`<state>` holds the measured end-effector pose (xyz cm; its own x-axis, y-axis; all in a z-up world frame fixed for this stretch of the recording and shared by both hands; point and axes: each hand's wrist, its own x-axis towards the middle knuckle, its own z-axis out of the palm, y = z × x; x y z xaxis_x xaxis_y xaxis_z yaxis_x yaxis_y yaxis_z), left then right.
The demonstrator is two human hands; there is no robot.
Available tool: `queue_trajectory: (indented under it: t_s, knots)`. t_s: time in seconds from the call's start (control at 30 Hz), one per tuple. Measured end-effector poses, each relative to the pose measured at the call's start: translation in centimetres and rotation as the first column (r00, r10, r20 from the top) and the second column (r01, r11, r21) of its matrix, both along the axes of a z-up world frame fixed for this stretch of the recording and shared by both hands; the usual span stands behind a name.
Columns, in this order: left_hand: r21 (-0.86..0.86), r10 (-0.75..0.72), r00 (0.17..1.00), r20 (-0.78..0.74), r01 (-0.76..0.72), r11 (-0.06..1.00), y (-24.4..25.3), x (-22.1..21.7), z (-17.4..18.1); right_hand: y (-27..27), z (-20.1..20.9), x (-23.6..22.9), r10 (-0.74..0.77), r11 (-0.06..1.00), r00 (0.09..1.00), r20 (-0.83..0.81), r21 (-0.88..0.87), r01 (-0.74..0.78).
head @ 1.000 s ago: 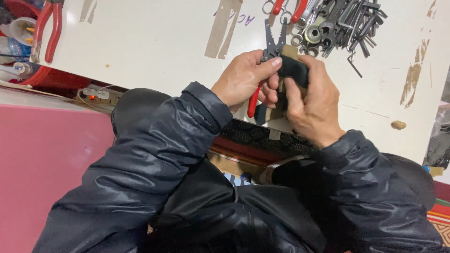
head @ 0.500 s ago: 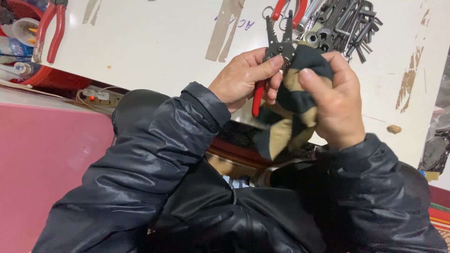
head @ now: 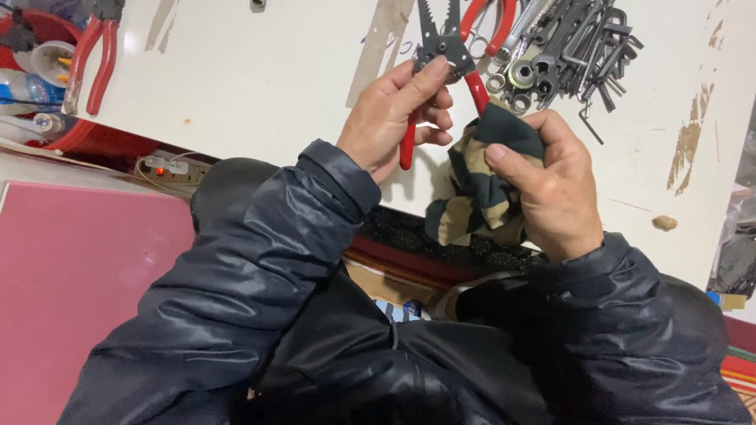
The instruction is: Cleaning a pair of wire strippers by wiping them thoroughly with a cloth on a workbench.
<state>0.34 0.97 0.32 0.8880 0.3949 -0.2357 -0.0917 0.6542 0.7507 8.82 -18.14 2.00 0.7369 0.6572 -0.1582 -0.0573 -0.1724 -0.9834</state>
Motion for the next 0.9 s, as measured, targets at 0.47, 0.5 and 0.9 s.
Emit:
queue_trajectory:
  t_s: [0.47,0.5,0.9]
  knots:
    - [0.069,-0.226,0.956,0.189,0.216,0.974,-1.0,-0.5,-1.9,0.8,1.2,-0.7,0.104,0.977,0.987,0.125,-0.197,-0.078]
    - [0.031,-0.163,0.976,0.142,0.161,0.987,-1.1,-0.3,-1.8,0.9,1.7,-0.4,0.163,0.959,0.973,0.166,-0.26,-0.116]
    - [0.016,0.053,0.919,-0.389,-0.051,0.999,-1.4,-0.6,5.0,0.8,1.2,-0.3,-0.01,0.965,0.996,0.085,-0.261,0.032]
